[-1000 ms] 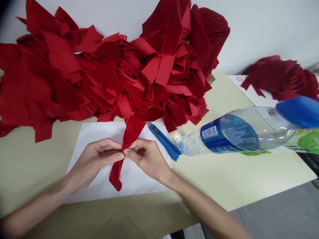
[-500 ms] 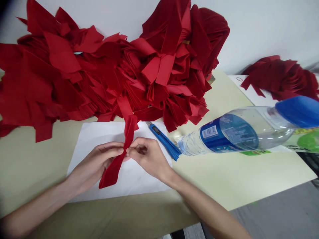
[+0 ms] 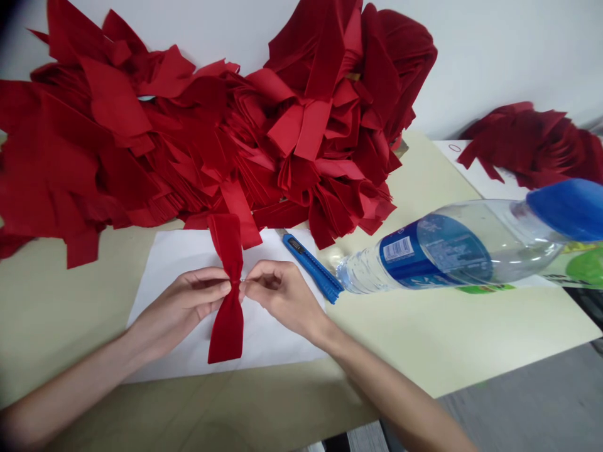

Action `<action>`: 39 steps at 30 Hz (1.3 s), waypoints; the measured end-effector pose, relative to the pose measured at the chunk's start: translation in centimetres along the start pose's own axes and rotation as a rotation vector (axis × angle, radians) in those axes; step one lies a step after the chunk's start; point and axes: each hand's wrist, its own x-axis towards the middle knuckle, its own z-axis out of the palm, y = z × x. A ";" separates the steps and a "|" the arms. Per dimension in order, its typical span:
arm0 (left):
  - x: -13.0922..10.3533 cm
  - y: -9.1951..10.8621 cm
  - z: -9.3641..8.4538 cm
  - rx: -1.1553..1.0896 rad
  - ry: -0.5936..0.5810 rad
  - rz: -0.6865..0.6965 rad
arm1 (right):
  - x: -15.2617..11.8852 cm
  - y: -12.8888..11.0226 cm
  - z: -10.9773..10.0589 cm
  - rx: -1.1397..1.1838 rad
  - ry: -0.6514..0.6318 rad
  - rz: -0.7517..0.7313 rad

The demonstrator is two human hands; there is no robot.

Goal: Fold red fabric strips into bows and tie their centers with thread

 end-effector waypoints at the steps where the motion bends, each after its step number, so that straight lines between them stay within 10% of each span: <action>1: 0.1 0.0 -0.1 -0.004 -0.020 -0.007 | 0.0 -0.1 -0.1 0.012 -0.008 0.002; 7: 0.0 0.3 0.2 0.034 -0.115 -0.034 | 0.1 -0.1 -0.4 -0.003 -0.004 -0.009; 18: -0.9 -0.2 1.1 0.355 0.080 -0.011 | 0.1 0.1 0.5 -0.022 -0.040 -0.090; 28: -0.9 -0.6 1.1 0.663 0.129 0.229 | -0.3 0.5 0.8 -0.176 0.065 -0.085; 39: -0.4 0.0 0.8 0.470 0.049 0.199 | 0.0 0.3 0.6 -0.041 0.031 -0.076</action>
